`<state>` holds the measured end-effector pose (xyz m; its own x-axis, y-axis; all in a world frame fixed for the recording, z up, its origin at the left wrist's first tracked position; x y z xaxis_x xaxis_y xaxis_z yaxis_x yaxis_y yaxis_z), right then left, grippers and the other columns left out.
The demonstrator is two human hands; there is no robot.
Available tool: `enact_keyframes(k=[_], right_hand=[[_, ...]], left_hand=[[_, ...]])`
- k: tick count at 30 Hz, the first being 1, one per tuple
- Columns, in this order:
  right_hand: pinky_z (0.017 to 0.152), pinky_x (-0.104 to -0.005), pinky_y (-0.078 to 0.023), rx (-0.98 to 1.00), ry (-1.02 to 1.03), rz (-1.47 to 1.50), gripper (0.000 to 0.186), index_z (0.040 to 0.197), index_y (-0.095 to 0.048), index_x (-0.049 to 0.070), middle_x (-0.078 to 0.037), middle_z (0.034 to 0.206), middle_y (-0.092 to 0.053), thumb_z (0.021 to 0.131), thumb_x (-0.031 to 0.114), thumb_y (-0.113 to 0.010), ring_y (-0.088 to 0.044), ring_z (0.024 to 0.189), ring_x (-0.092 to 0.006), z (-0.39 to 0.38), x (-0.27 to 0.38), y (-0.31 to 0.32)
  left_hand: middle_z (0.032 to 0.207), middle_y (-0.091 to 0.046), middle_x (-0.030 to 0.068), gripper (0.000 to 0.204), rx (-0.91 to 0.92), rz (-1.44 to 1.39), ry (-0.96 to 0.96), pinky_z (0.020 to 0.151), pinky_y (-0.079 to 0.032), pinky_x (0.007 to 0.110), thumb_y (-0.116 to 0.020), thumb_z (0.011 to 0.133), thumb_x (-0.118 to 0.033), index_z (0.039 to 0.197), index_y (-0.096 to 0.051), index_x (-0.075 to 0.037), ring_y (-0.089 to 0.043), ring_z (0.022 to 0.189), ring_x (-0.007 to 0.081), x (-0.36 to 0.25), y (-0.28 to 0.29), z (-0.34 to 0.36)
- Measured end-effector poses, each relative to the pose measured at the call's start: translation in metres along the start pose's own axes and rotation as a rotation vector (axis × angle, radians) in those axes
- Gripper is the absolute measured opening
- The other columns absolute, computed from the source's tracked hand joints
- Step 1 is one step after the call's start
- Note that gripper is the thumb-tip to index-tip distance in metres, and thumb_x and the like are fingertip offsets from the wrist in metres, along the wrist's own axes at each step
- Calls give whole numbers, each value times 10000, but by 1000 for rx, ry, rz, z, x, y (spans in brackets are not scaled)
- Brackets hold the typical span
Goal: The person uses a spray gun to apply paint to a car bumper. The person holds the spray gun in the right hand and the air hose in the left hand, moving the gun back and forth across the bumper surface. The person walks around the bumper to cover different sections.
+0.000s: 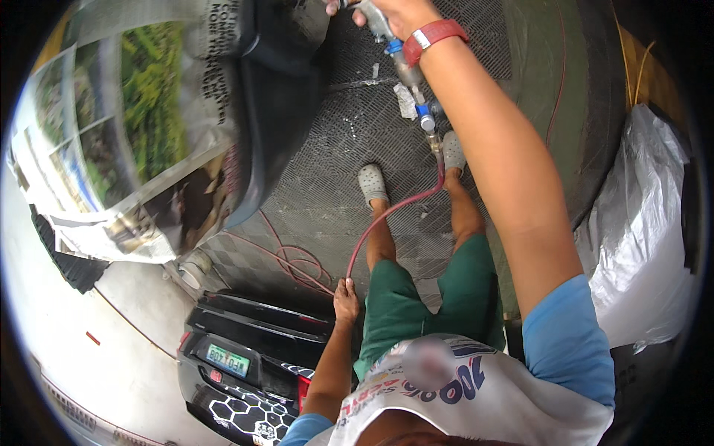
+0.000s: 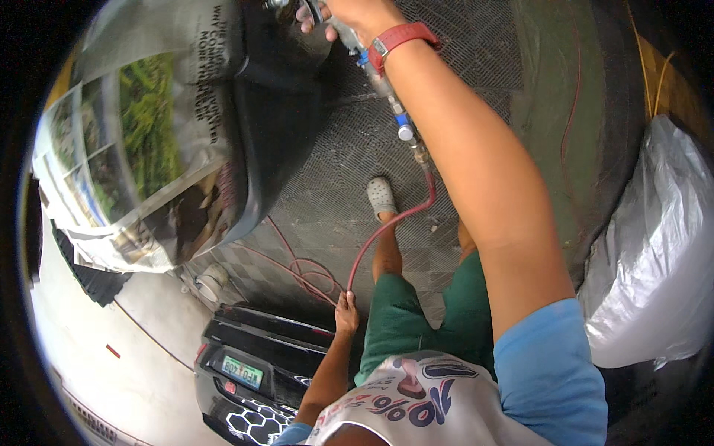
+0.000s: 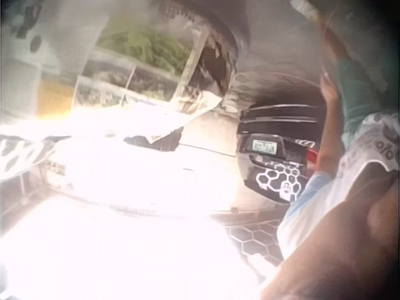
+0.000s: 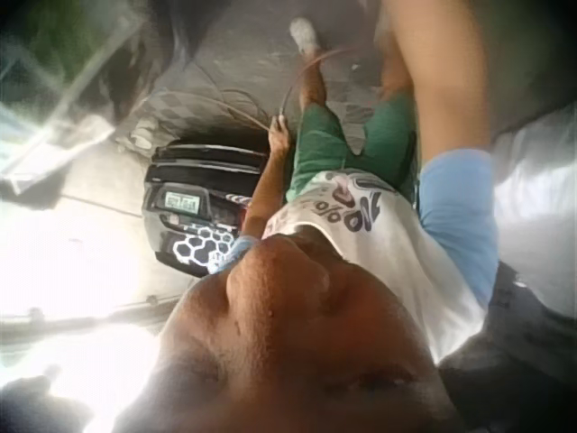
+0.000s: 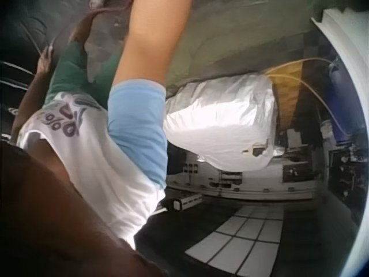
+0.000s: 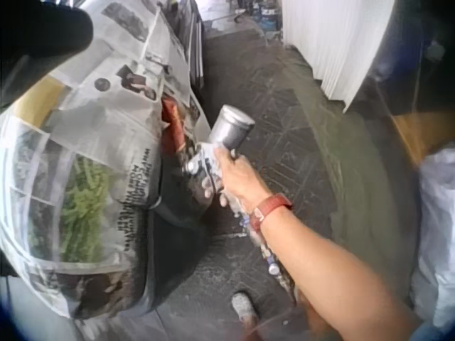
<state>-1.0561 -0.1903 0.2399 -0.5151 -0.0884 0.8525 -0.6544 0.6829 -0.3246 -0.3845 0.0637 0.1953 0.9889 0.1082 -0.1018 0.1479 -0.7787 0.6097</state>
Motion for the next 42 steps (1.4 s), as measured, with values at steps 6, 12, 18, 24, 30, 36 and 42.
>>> enact_keyframes(k=[6,12,18,24,30,36,42], right_hand=[[392,-314,-454,106,-268,-145,551,1108,-671,24,-103,728,-696,1070,530,-456,-664,548,-187,46,-125,27],[403,-332,-458,12,-249,-346,558,1012,-715,39,-90,691,-677,1049,549,-490,-644,523,-194,70,-229,44],[723,-338,-558,-70,206,-360,369,1320,-673,35,-129,921,-737,1063,281,-575,-689,799,-161,14,-318,52],[845,-446,-567,-11,465,-502,426,1164,-739,45,-181,1030,-766,962,416,-688,-725,943,-384,-91,-409,27],[810,-470,-579,390,489,-662,355,1069,-766,106,-153,1057,-756,917,425,-740,-718,933,-380,-191,-497,-52],[787,-458,-588,462,529,-633,372,1136,-733,110,-179,1038,-747,930,420,-731,-709,943,-406,-205,-502,-88],[706,-389,-574,-78,546,-683,416,1214,-673,-3,-157,938,-748,1067,363,-540,-721,781,-224,-106,-392,16]], left_hand=[[930,-627,267,373,-27,-49,52,829,-441,560,-454,1101,-342,978,-555,-5,-587,924,486,-54,-97,-44],[1031,-613,255,400,75,-100,276,910,-436,548,-453,1095,-404,1081,-545,-14,-561,1031,473,-75,-181,-81],[1206,-551,273,681,86,-89,231,1070,-366,539,-563,1005,-544,1331,-471,48,-506,1185,449,-79,-259,-89],[1285,-525,305,886,170,-56,269,1131,-339,547,-564,970,-610,1489,-357,78,-468,1262,473,-60,-304,-79],[1311,-518,295,847,156,-87,294,1148,-329,561,-568,978,-579,1501,-359,52,-465,1274,470,-26,-306,-73],[1317,-522,319,825,135,-150,256,1147,-320,566,-574,988,-551,1488,-361,71,-464,1277,490,-9,-305,-78],[1307,-512,281,819,104,-209,238,1195,-280,608,-589,973,-531,1546,-321,-11,-472,1300,484,6,-316,-94]])
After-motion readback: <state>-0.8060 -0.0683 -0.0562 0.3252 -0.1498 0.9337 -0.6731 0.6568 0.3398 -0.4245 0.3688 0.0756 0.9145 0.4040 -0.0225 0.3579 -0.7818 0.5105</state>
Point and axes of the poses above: each hand's wrist, its own z-axis towards the middle knuckle, its own y-axis out of the back of the hand, x = y × z, the point moved 9 cm from there along z, towards the middle knuckle
